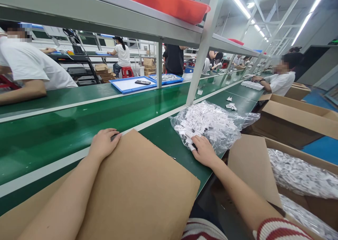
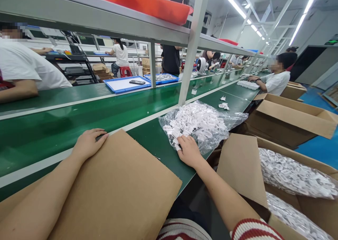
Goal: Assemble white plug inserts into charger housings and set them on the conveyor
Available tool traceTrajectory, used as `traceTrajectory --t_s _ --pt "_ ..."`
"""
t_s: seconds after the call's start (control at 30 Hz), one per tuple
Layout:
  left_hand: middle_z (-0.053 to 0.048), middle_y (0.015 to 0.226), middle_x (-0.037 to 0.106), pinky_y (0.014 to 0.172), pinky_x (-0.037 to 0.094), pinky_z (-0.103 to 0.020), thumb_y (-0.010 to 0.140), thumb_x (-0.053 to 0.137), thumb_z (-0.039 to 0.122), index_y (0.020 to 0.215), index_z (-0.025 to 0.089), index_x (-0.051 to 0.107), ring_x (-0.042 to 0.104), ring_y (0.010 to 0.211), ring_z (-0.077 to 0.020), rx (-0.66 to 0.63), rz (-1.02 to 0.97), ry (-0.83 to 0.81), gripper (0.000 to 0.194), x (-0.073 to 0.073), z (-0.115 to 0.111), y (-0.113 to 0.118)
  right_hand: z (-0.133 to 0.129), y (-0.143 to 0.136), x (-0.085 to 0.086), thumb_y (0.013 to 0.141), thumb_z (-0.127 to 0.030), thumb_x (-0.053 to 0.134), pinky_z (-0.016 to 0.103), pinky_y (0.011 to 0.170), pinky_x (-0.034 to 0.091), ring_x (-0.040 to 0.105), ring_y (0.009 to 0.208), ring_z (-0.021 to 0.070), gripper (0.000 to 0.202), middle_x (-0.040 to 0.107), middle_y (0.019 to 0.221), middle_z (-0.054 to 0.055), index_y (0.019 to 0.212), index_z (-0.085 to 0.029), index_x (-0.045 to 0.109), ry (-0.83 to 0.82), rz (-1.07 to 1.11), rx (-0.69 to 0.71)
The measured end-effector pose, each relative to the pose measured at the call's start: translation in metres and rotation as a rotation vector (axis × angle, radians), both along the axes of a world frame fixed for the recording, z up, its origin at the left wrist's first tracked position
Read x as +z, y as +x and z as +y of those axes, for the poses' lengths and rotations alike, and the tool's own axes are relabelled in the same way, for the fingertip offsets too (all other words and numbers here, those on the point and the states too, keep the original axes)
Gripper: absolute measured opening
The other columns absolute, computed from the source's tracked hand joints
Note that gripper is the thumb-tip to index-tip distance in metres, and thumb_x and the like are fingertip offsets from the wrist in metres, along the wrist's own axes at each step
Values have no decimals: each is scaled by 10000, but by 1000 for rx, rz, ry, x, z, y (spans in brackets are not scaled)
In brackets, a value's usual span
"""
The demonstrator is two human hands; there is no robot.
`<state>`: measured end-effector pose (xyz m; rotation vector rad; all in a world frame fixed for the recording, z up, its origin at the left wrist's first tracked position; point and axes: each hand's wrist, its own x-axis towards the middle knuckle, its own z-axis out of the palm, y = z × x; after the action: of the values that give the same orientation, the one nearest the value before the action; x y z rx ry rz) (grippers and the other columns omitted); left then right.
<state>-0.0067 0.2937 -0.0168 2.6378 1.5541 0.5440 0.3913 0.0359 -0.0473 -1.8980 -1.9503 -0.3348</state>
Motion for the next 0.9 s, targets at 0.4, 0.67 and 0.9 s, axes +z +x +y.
traceTrajectory --t_s 0.4,0.67,0.9 --pt "-103 1333 679 1063 468 -518 969 380 549 1070 209 776 576 1260 -370 -1 3 9 531 -1 0 0 0 2 -3 877 -119 521 423 885 414 570 959 297 325 670 1009 103 1186 -185 596 -8 -11 3" --pt "-107 1348 672 1080 457 -510 964 365 553 1094 189 773 571 1262 -359 10 21 -5 562 1 0 0 -3 -2 3 943 -265 575 439 911 420 566 952 296 262 680 1039 94 1195 -202 606 -58 3 11" --pt "-107 1353 669 1074 455 -515 968 367 549 1078 215 767 567 1273 -367 8 16 -4 533 0 0 1 -1 0 0 983 -303 557 415 850 432 567 879 282 272 685 985 82 1227 -187 590 -44 69 -10"
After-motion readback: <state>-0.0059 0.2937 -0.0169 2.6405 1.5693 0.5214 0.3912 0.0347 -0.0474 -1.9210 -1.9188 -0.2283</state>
